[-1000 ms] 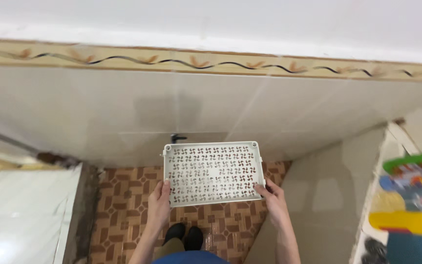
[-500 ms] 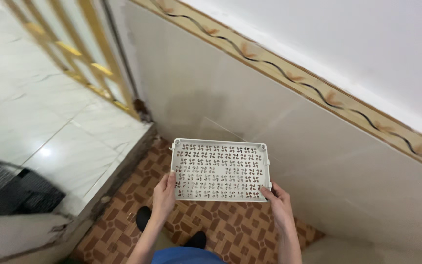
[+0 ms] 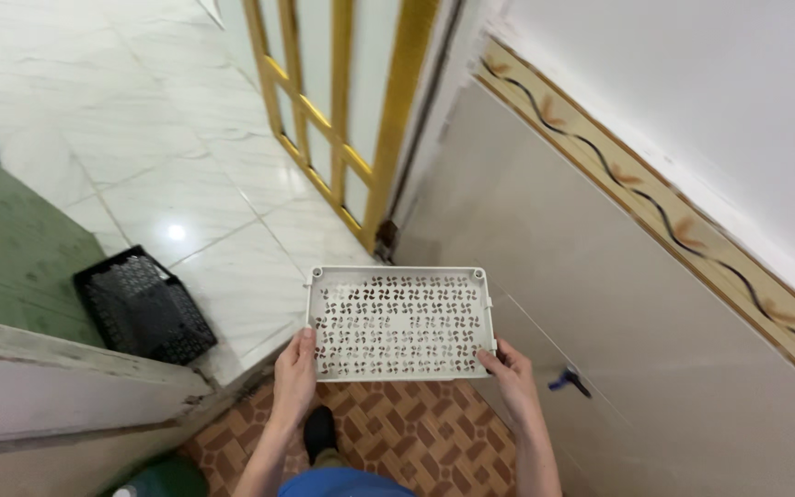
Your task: The person picks up a white plastic tray from the floor and wipes it with a yellow cloth. They clean the tray's surface and edges thoroughly, rotating it to reach all sides.
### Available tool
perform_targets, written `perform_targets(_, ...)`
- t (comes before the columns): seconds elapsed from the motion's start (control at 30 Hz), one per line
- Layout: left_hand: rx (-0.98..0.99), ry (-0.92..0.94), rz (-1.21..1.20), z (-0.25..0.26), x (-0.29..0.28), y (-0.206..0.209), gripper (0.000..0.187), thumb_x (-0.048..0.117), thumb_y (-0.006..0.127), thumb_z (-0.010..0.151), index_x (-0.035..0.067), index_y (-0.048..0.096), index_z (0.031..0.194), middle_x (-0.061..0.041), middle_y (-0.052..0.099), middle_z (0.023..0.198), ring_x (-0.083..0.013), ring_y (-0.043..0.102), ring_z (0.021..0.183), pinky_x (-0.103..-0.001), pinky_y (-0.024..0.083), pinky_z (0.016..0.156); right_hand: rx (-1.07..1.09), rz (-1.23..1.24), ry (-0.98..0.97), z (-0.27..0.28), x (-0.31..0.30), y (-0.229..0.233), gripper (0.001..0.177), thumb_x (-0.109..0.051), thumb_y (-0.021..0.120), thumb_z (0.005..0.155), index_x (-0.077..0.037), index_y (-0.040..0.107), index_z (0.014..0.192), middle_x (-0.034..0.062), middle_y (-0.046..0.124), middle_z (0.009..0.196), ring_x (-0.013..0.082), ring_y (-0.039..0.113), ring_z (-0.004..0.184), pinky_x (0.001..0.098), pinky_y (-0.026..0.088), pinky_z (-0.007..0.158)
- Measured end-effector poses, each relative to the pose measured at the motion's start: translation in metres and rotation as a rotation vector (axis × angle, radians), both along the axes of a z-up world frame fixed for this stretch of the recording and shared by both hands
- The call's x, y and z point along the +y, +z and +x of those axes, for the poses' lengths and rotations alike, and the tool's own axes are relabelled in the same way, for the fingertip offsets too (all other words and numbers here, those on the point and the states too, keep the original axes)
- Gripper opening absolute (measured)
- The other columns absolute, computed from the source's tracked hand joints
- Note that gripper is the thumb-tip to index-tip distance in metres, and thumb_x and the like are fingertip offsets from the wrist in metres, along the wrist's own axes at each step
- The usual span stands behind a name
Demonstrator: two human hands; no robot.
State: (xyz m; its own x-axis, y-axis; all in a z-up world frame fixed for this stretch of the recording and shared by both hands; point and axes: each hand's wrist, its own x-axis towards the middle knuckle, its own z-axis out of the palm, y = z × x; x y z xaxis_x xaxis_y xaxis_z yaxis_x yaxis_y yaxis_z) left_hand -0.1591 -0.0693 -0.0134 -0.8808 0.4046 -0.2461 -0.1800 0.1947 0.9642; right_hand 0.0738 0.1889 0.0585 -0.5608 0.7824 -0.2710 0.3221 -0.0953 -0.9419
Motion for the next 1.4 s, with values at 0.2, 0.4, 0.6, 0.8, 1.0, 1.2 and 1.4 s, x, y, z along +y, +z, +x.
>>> perform_targets(0.2, 0.033, 0.058, -0.089, -0.074, -0.028, -0.006, 0.059, 0.047, 0.044, 0.106, -0.004, 0.070, 0.119, -0.020, 0.074, 0.090, -0.0221, 0.062, 0.086, -0.035, 0.052, 0.082, -0.002, -0.007, 0.095, -0.093, -0.007, -0.013, 0.046, -0.020, 0.067, 0.092, -0.005, 0.068, 0.136, 0.0101, 0.076, 0.113, 0.0180, 0.065, 0.104, 0.0368, 0.046, 0.100)
perform_targets(0.4, 0.030, 0.139, -0.006, -0.120, -0.054, -0.003, 0.061, 0.049, 0.042, 0.105, -0.004, 0.069, 0.120, -0.014, 0.076, 0.093, -0.0180, 0.066, 0.088, -0.032, 0.052, 0.081, -0.007, -0.017, 0.200, -0.167, -0.009, -0.028, 0.045, -0.018, 0.067, 0.090, -0.005, 0.068, 0.134, 0.0092, 0.077, 0.112, 0.0180, 0.067, 0.105, 0.0356, 0.045, 0.103)
perform_targets(0.6, -0.003, 0.272, -0.079, -0.146, -0.064, -0.025, 0.061, 0.050, 0.042, 0.105, -0.003, 0.070, 0.117, -0.016, 0.076, 0.092, -0.0189, 0.065, 0.086, -0.034, 0.051, 0.081, 0.007, -0.027, 0.312, -0.228, -0.003, -0.036, 0.042, -0.017, 0.067, 0.091, -0.001, 0.071, 0.130, 0.0083, 0.077, 0.110, 0.0165, 0.065, 0.103, 0.0331, 0.046, 0.099)
perform_targets(0.8, 0.004, 0.414, -0.187, -0.172, -0.063, -0.049, 0.063, 0.052, 0.042, 0.104, -0.002, 0.070, 0.119, -0.018, 0.076, 0.091, -0.0219, 0.070, 0.084, -0.038, 0.053, 0.080, 0.011, -0.101, 0.418, -0.300, 0.019, -0.052, 0.043, -0.014, 0.069, 0.090, 0.001, 0.069, 0.131, 0.0077, 0.076, 0.112, 0.0149, 0.066, 0.101, 0.0306, 0.049, 0.094)
perform_targets(1.0, 0.004, 0.564, -0.123, -0.204, -0.043, -0.096, 0.062, 0.050, 0.047, 0.103, -0.004, 0.066, 0.127, -0.015, 0.075, 0.108, -0.0224, 0.069, 0.102, -0.035, 0.051, 0.090, -0.111, -0.095, 0.554, -0.394, 0.060, -0.072, 0.048, -0.013, 0.070, 0.089, -0.001, 0.066, 0.135, 0.0058, 0.077, 0.114, 0.0131, 0.068, 0.104, 0.0288, 0.049, 0.095)
perform_targets(1.2, -0.370, 0.401, 0.151, -0.226, -0.025, -0.109, 0.053, 0.039, 0.058, 0.101, -0.005, 0.069, 0.128, -0.020, 0.076, 0.108, -0.0278, 0.068, 0.096, -0.036, 0.054, 0.087, -0.129, -0.030, 0.668, -0.492, 0.115, -0.111, 0.049, -0.013, 0.068, 0.092, -0.003, 0.065, 0.139, 0.0069, 0.075, 0.113, 0.0149, 0.063, 0.097, 0.0316, 0.049, 0.088)
perform_targets(1.4, -0.621, 0.421, 0.308, -0.225, 0.005, -0.075, 0.059, 0.015, 0.070, 0.086, -0.007, 0.053, 0.138, -0.024, 0.076, 0.121, -0.0309, 0.074, 0.107, -0.044, 0.062, 0.095, -0.046, 0.154, 0.849, -0.576, 0.115, -0.114, 0.056, -0.020, 0.069, 0.091, -0.002, 0.059, 0.143, 0.0132, 0.071, 0.127, 0.0199, 0.065, 0.111, 0.0343, 0.050, 0.097)
